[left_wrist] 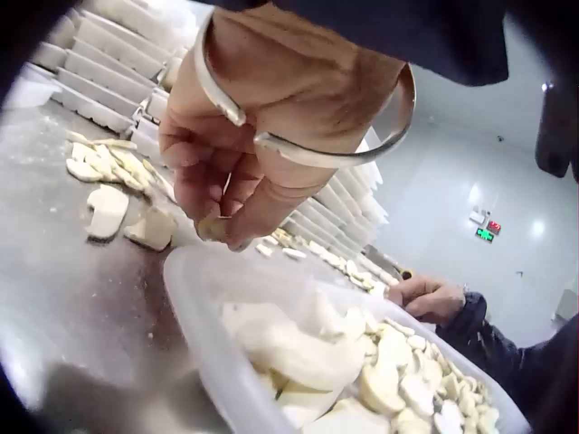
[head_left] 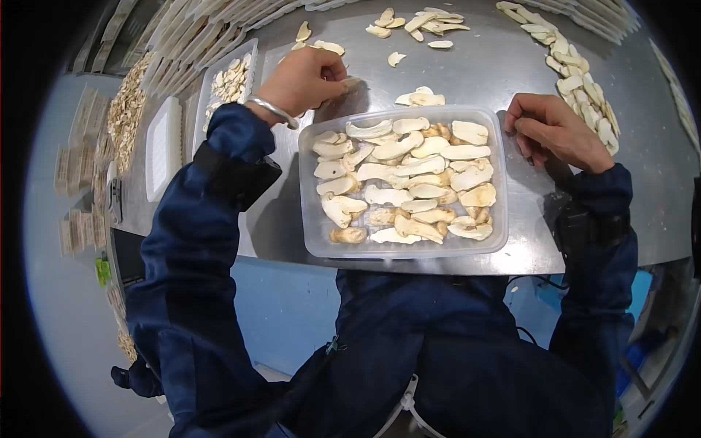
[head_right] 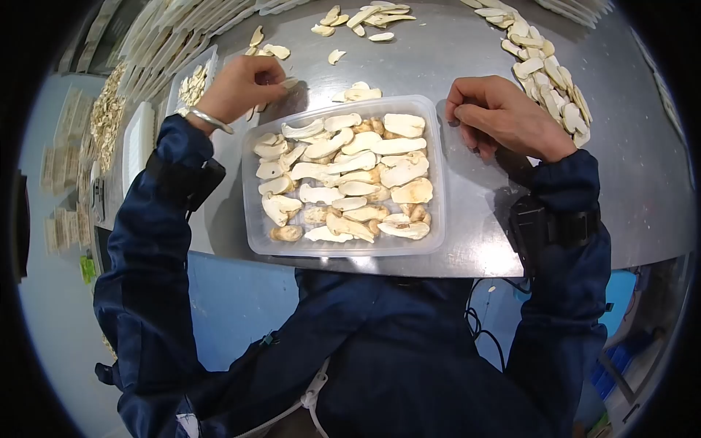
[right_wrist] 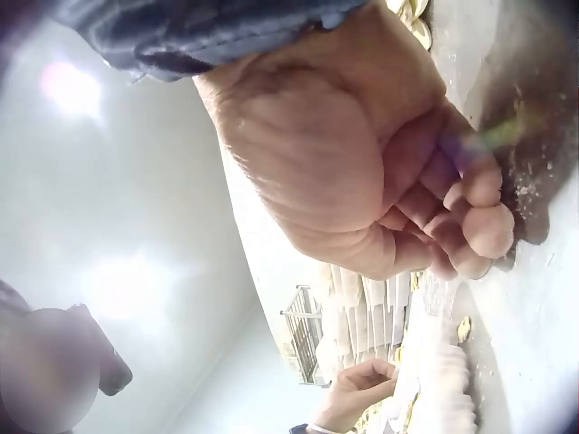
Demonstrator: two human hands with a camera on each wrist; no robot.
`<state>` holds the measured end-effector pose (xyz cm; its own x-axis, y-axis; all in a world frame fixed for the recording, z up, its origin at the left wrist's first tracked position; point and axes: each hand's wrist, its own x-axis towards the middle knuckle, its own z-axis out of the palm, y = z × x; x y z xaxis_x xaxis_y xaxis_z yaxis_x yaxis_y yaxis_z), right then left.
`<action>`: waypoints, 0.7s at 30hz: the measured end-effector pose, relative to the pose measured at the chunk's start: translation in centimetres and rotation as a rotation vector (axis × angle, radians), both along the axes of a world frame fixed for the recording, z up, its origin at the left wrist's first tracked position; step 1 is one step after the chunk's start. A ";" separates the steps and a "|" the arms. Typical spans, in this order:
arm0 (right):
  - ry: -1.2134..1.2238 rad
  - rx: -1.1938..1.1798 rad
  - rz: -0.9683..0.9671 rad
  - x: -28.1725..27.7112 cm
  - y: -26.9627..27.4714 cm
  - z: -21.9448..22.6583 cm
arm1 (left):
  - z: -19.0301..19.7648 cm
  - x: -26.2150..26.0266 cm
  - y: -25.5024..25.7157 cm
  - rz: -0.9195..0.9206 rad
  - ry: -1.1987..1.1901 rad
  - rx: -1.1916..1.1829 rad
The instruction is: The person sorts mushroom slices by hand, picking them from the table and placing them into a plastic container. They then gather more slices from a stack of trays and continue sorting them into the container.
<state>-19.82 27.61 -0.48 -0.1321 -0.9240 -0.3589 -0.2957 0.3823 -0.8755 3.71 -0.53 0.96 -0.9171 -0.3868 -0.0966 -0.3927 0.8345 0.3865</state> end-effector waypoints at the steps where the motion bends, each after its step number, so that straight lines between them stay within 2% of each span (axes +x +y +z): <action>1: 0.008 -0.005 -0.004 0.1 0.0 0.0 | 1.1 0.7 0.3 -0.008 0.017 -0.014; 2: 0.016 -0.010 -0.009 0.1 0.0 0.0 | 2.1 1.4 0.7 -0.017 0.035 -0.027; 5: 0.015 0.000 -0.019 0.2 0.0 0.1 | 3.9 5.0 3.2 0.115 0.012 0.263; 8: 0.004 0.006 -0.018 0.2 -0.1 0.1 | 3.3 7.9 4.7 0.071 0.006 0.365; 12: 0.004 0.016 -0.017 0.2 -0.1 0.4 | 2.4 8.4 5.9 0.037 -0.001 0.230; 15: -0.010 0.000 -0.020 0.1 0.0 0.1 | 2.7 8.1 6.5 0.105 -0.079 0.276; 21: -0.014 -0.005 -0.020 0.0 0.0 -0.1 | 2.1 8.2 6.8 0.094 -0.040 0.225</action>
<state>-19.84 27.59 -0.59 -0.1452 -0.9230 -0.3563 -0.2755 0.3836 -0.8814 11.86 6.31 3.07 -0.8720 -0.4345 -0.2255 -0.4830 0.6884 0.5411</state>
